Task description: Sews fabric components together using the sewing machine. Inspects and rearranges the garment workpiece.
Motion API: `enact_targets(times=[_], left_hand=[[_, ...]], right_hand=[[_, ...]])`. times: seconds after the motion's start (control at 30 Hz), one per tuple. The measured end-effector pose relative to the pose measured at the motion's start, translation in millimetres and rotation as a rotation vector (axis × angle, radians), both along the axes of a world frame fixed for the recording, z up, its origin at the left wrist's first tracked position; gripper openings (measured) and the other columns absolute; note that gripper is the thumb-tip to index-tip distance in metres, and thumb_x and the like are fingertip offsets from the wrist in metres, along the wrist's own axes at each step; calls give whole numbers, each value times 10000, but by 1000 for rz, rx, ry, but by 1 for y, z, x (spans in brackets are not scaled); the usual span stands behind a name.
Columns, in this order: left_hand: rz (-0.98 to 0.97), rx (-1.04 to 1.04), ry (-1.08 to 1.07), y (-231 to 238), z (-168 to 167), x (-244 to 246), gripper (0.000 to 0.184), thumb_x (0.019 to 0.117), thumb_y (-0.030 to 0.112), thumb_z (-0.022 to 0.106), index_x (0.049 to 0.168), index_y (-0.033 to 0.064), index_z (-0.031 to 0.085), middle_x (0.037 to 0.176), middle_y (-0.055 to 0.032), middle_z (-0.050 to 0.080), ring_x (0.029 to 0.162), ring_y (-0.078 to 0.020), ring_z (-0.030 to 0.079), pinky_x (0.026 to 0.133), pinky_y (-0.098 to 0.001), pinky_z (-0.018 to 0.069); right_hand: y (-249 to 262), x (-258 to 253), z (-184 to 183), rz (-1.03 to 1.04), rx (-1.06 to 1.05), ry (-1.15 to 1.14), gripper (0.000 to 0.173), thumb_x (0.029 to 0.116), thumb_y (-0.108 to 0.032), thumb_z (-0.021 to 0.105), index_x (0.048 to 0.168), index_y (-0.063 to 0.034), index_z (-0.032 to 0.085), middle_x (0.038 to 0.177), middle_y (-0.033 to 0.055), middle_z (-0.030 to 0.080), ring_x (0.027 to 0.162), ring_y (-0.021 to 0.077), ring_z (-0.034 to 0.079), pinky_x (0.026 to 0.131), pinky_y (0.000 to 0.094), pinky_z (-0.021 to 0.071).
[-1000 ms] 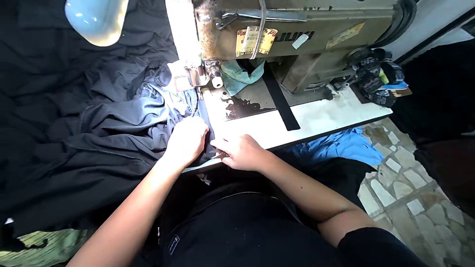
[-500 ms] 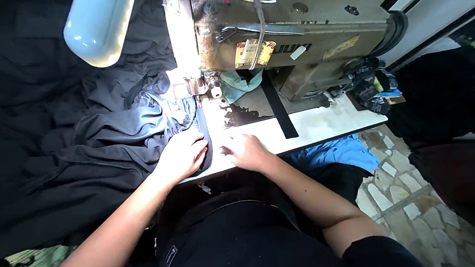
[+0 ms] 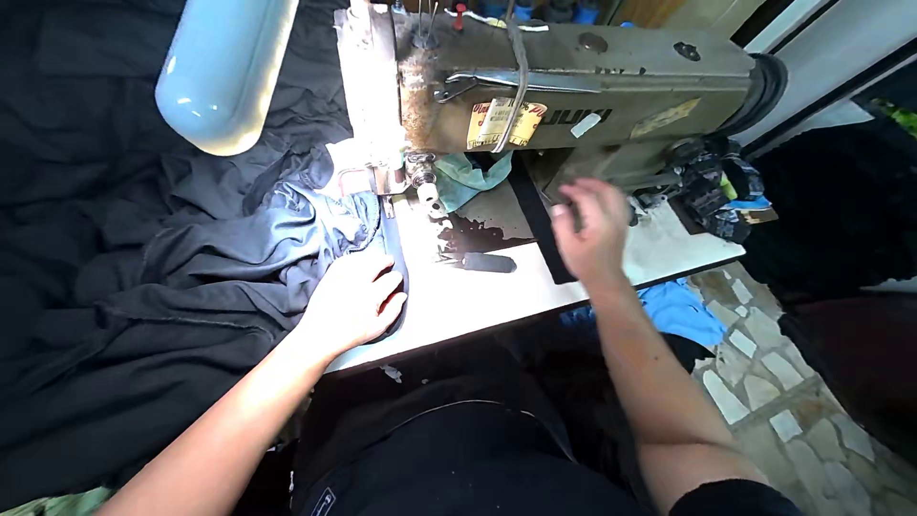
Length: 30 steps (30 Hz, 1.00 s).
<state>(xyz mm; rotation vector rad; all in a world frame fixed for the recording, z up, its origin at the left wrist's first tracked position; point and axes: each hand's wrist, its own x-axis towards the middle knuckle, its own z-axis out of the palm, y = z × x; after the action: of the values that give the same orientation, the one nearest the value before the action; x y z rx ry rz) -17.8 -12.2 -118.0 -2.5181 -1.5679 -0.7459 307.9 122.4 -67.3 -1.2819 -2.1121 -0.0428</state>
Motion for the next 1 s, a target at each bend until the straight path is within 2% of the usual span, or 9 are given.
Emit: enact_targets(times=[0.07, 0.13, 0.23, 0.33, 0.5, 0.67, 0.83, 0.93, 1.0], left_hand=[[13, 3, 0, 5, 1, -1, 409, 962, 309, 498, 1010, 10, 774, 1154, -218, 717, 1109, -415, 676, 948, -580, 504], [23, -5, 6, 9, 3, -2, 422, 965, 322, 500, 1016, 2, 770, 1167, -223, 713, 1122, -422, 674, 955, -592, 505], [36, -3, 16, 18, 3, -5, 431, 958, 337, 503, 1007, -3, 763, 1161, -221, 711, 1112, -423, 675, 940, -593, 514], [46, 3, 20, 27, 6, -7, 444, 959, 341, 500, 1011, -11, 765, 1149, -229, 715, 1095, -431, 683, 926, -594, 522], [83, -49, 41, 43, 8, -13, 436, 957, 343, 523, 1044, -10, 763, 1185, -225, 708, 1136, -430, 667, 949, -600, 503], [105, -53, 39, 57, 12, -17, 407, 957, 323, 563, 1026, -30, 755, 1165, -232, 709, 1123, -435, 671, 958, -598, 505], [193, -115, 18, 75, -2, -29, 437, 993, 388, 536, 1079, 14, 746, 1202, -181, 715, 1201, -381, 649, 1029, -559, 484], [183, -84, -9, 74, 11, -26, 423, 976, 337, 559, 1032, -44, 734, 1159, -239, 710, 1159, -436, 657, 993, -592, 489], [188, -80, -12, 74, 15, -24, 403, 970, 312, 577, 1028, -56, 728, 1160, -255, 704, 1156, -453, 653, 988, -599, 487]], right_hand=[[22, 35, -2, -134, 80, 39, 405, 1021, -237, 542, 1280, 51, 656, 1392, 341, 549, 1303, 520, 516, 1063, 674, 386], [38, 60, -14, -202, 150, 43, 430, 1020, -259, 536, 1332, 23, 626, 1451, 342, 504, 1354, 531, 471, 1088, 690, 334], [41, 78, -38, -223, 117, -6, 498, 1039, -299, 479, 1441, -12, 537, 1543, 300, 428, 1449, 510, 364, 1126, 690, 282], [40, 83, -58, -208, 142, 9, 536, 1023, -293, 473, 1464, 11, 504, 1562, 300, 409, 1473, 513, 328, 1134, 696, 267], [39, 84, -62, -192, 181, 43, 525, 1025, -267, 473, 1462, 24, 499, 1557, 313, 407, 1465, 516, 342, 1143, 684, 269], [38, 84, -63, -186, 183, 54, 506, 1034, -264, 464, 1453, 16, 509, 1563, 303, 406, 1473, 513, 331, 1157, 669, 263], [40, 84, -62, -183, 171, 72, 493, 1023, -258, 480, 1435, 8, 535, 1544, 303, 432, 1468, 510, 343, 1162, 657, 274], [40, 85, -62, -176, 186, 89, 478, 1024, -255, 481, 1415, 10, 552, 1523, 311, 451, 1458, 508, 362, 1166, 640, 286], [38, 84, -61, -189, 150, 82, 445, 1025, -247, 486, 1365, 19, 594, 1474, 320, 498, 1411, 516, 423, 1150, 630, 326]])
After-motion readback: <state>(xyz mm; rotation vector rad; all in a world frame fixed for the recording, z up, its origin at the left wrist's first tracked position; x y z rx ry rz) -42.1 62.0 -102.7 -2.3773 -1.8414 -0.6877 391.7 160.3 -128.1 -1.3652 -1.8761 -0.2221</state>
